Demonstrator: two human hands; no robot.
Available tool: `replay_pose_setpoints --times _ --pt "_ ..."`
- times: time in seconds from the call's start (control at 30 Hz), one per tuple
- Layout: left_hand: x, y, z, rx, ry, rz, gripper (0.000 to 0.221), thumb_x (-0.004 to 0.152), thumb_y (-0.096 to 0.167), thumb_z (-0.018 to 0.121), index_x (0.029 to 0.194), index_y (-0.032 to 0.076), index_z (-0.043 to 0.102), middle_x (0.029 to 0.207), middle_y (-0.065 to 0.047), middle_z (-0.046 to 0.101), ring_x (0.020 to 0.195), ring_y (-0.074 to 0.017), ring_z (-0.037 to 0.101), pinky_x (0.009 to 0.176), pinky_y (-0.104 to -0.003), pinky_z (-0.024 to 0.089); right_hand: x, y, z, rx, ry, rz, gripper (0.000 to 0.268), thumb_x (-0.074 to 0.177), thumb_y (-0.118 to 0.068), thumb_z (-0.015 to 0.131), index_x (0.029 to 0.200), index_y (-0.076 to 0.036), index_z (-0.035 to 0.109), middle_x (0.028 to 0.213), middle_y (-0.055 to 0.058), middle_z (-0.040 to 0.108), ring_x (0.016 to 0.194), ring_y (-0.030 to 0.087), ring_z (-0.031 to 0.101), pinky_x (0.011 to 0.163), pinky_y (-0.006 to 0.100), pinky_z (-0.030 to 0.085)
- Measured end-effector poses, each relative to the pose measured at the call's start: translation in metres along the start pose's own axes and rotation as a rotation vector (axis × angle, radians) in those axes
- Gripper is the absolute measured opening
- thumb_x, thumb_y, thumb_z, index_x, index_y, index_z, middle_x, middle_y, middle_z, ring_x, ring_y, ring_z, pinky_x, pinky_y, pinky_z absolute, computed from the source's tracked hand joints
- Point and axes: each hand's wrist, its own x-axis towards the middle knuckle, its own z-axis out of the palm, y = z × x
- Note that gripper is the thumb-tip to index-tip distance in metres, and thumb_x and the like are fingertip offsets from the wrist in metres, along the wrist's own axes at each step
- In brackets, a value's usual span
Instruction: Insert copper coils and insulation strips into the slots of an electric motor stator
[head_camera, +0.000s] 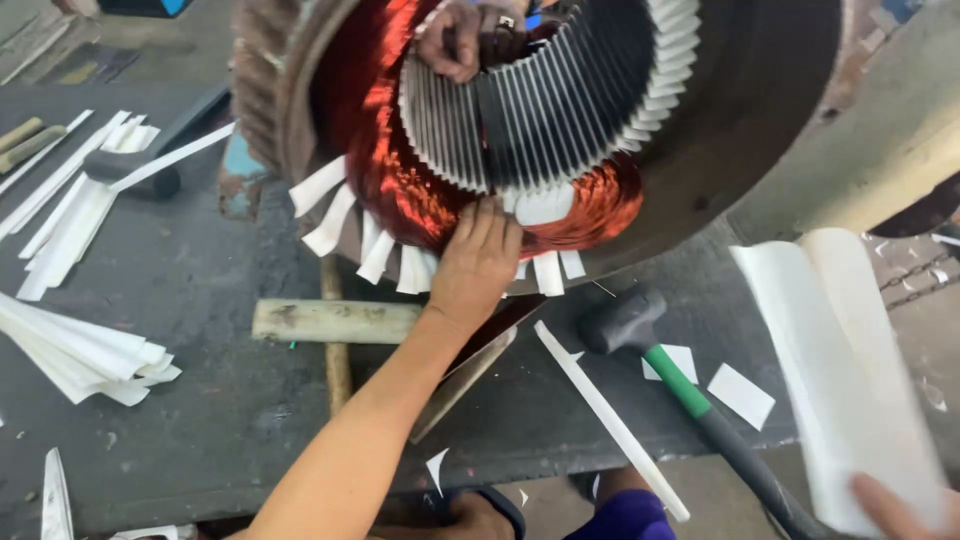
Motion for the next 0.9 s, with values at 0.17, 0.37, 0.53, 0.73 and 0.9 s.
replay_pose_setpoints --times 0.17,0.37,0.53,0.73,0.9 --pt "0.003 0.002 -0.002 0.109 -0.007 0.043 0.025 0.094 -0.003 0.076 0.118 0.000 0.068 0.133 -0.028 0.072 0.128 -0.0382 0.069 0.117 -0.046 0.055 -0.009 -0.146 0.021 -0.133 0.109 -0.223 0.063 0.105 -0.059 0.049 0.071 -0.008 0.063 0.072 0.014 0.076 0.072 0.035 0.071 0.074 0.046 0.056" --pt "0.004 0.001 -0.002 -0.032 0.021 0.009 0.019 0.097 -0.001 0.076 0.116 -0.003 0.070 0.131 -0.031 0.074 0.128 -0.0420 0.071 0.119 -0.051 0.055 0.102 -0.208 0.010 -0.482 0.230 -0.694 0.031 0.102 -0.039 0.056 0.093 -0.018 0.076 0.108 0.001 0.062 0.115 0.024 0.064 0.065 0.043 0.071" --pt "0.010 0.000 -0.006 -0.012 0.048 -0.016 0.011 0.104 -0.002 0.066 0.115 -0.002 0.068 0.132 -0.029 0.074 0.132 -0.0397 0.070 0.120 -0.049 0.053 0.113 -0.204 0.018 -0.156 0.102 -1.161 0.032 0.090 -0.043 0.073 0.081 -0.012 0.076 0.149 0.014 0.058 0.149 0.038 0.050 0.113 0.052 0.050" --pt "0.010 0.001 -0.006 0.005 0.071 -0.008 0.009 0.105 -0.005 0.063 0.110 -0.001 0.069 0.126 -0.026 0.076 0.128 -0.0374 0.071 0.117 -0.048 0.054 0.107 -0.189 0.008 0.301 -0.088 -0.993 0.051 0.090 -0.054 0.066 0.122 -0.015 0.075 0.164 0.003 0.056 0.147 0.023 0.057 0.118 0.051 0.046" --pt "0.007 0.002 -0.004 0.020 0.059 -0.005 0.010 0.108 -0.001 0.063 0.115 -0.001 0.070 0.128 -0.025 0.076 0.129 -0.0369 0.071 0.116 -0.048 0.056 0.113 -0.176 0.031 0.393 0.107 -1.063 0.049 0.099 -0.049 0.059 0.129 -0.012 0.071 0.157 0.009 0.057 0.139 0.027 0.062 0.115 0.047 0.047"
